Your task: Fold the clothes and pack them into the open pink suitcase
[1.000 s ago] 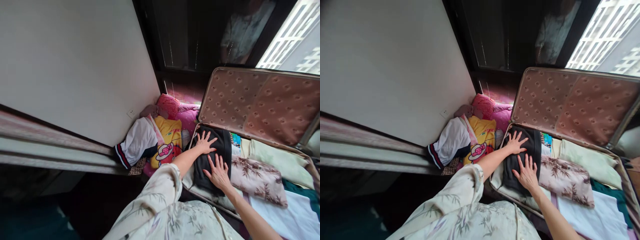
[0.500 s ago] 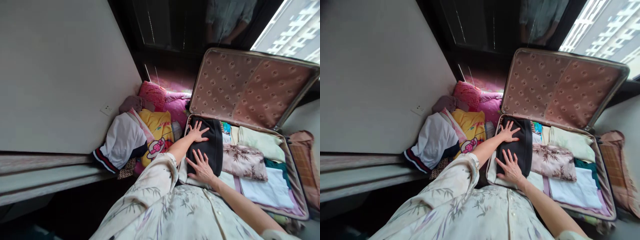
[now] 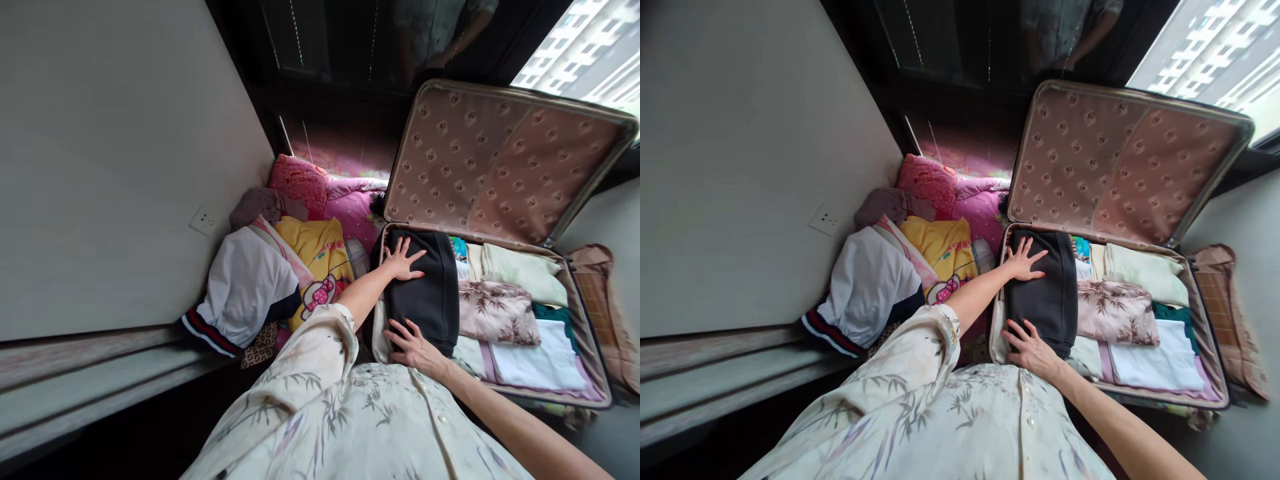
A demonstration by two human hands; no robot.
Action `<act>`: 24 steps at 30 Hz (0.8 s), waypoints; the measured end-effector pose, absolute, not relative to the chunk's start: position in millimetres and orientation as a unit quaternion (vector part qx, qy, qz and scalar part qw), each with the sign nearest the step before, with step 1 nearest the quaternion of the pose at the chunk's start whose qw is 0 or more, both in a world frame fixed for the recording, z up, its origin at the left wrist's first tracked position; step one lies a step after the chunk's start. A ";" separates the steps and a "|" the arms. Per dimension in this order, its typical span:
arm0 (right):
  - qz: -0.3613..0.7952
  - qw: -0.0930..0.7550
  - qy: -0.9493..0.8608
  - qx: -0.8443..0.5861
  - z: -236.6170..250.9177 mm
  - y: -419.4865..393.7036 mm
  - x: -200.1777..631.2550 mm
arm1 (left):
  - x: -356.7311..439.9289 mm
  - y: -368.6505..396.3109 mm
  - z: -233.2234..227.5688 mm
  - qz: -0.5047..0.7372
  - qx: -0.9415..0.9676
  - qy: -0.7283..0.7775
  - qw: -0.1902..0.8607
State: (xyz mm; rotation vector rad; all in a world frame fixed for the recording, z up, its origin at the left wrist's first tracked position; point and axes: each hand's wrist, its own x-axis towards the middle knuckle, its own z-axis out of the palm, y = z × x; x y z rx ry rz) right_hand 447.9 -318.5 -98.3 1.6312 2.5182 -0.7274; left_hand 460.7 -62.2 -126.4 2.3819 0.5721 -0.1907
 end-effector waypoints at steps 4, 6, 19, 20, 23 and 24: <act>-0.249 -0.006 0.778 0.577 -97.9 -302.5 434.1 | 458.2 -61.8 -114.0 -0.077 0.914 0.220 0.333; -0.228 -0.061 0.731 0.640 -94.2 -294.1 432.7 | 452.5 -65.2 -104.7 -0.078 0.917 0.209 0.330; 0.010 -0.046 0.656 0.753 -128.5 -266.7 429.2 | 249.8 125.4 -70.5 0.238 0.703 0.597 0.306; 0.011 -0.043 0.657 0.752 -132.8 -267.0 429.8 | 225.4 153.4 -66.0 0.220 0.663 0.659 0.280; 0.006 -0.038 0.658 0.752 -140.3 -269.4 433.2 | 167.9 210.5 -52.3 0.209 0.617 0.709 0.268; 0.004 -0.036 0.658 0.752 -141.6 -270.2 434.2 | 155.7 220.2 -49.3 0.203 0.611 0.712 0.279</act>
